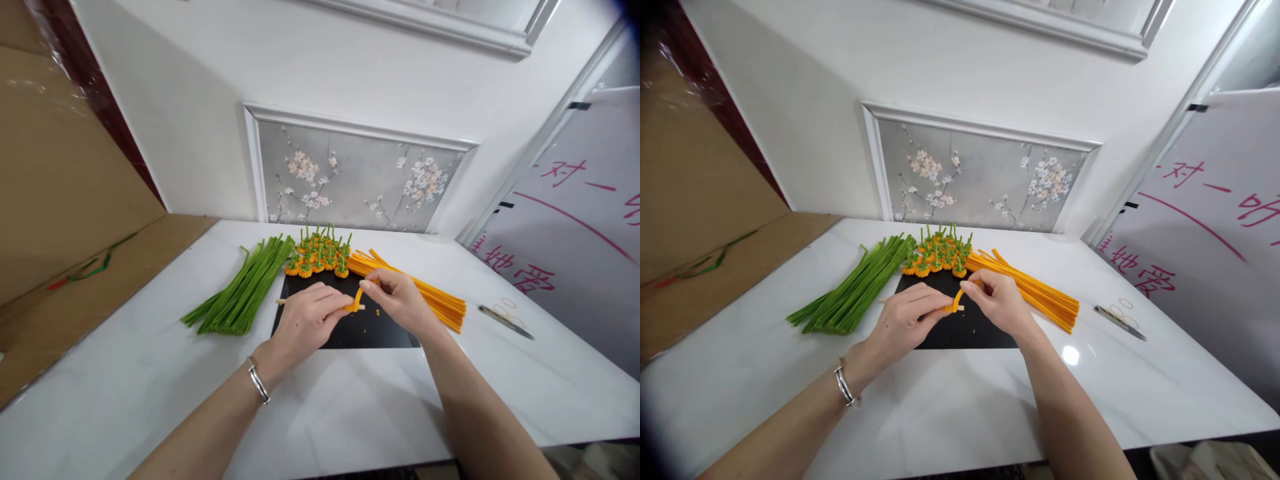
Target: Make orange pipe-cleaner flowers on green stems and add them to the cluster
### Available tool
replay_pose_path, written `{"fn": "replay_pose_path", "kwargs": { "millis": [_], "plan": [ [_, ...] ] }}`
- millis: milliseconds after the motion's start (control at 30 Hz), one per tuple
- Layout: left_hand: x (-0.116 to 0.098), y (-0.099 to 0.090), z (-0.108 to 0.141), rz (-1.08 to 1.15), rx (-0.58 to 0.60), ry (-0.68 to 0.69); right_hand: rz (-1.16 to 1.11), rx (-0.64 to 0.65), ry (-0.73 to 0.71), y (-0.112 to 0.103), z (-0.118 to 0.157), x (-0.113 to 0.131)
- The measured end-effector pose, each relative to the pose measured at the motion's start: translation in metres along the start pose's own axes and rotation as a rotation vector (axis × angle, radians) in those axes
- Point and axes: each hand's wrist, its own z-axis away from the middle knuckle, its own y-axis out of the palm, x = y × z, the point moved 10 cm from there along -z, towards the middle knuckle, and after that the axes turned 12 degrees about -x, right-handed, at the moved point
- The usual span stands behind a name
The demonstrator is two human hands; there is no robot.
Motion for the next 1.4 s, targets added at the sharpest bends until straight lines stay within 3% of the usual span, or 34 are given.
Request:
{"fn": "replay_pose_path", "kwargs": {
  "millis": [200, 433, 567, 733, 1000, 1233, 1400],
  "plan": [
    [0.005, -0.003, 0.001, -0.042, -0.031, -0.06, 0.076, 0.129, 0.0, 0.014, 0.005, -0.005],
    [0.008, -0.006, 0.001, -0.03, -0.075, -0.094, 0.118, 0.176, -0.032, 0.018, 0.011, -0.004],
    [0.017, -0.01, 0.001, -0.002, -0.118, -0.189, 0.121, 0.222, -0.073, 0.022, 0.016, 0.007],
    [0.032, -0.01, 0.003, -0.002, -0.098, -0.326, 0.193, 0.293, -0.232, 0.031, 0.027, 0.027],
    [0.029, 0.0, 0.007, -0.259, 0.042, -0.221, 0.483, 0.277, -0.364, 0.034, 0.038, 0.037],
    [0.021, 0.006, 0.006, -0.235, 0.078, -0.124, 0.371, 0.113, -0.351, 0.016, 0.026, 0.043],
    [0.013, 0.006, 0.002, -0.086, 0.07, -0.14, 0.182, 0.005, -0.219, 0.004, 0.013, 0.032]
  ]
}}
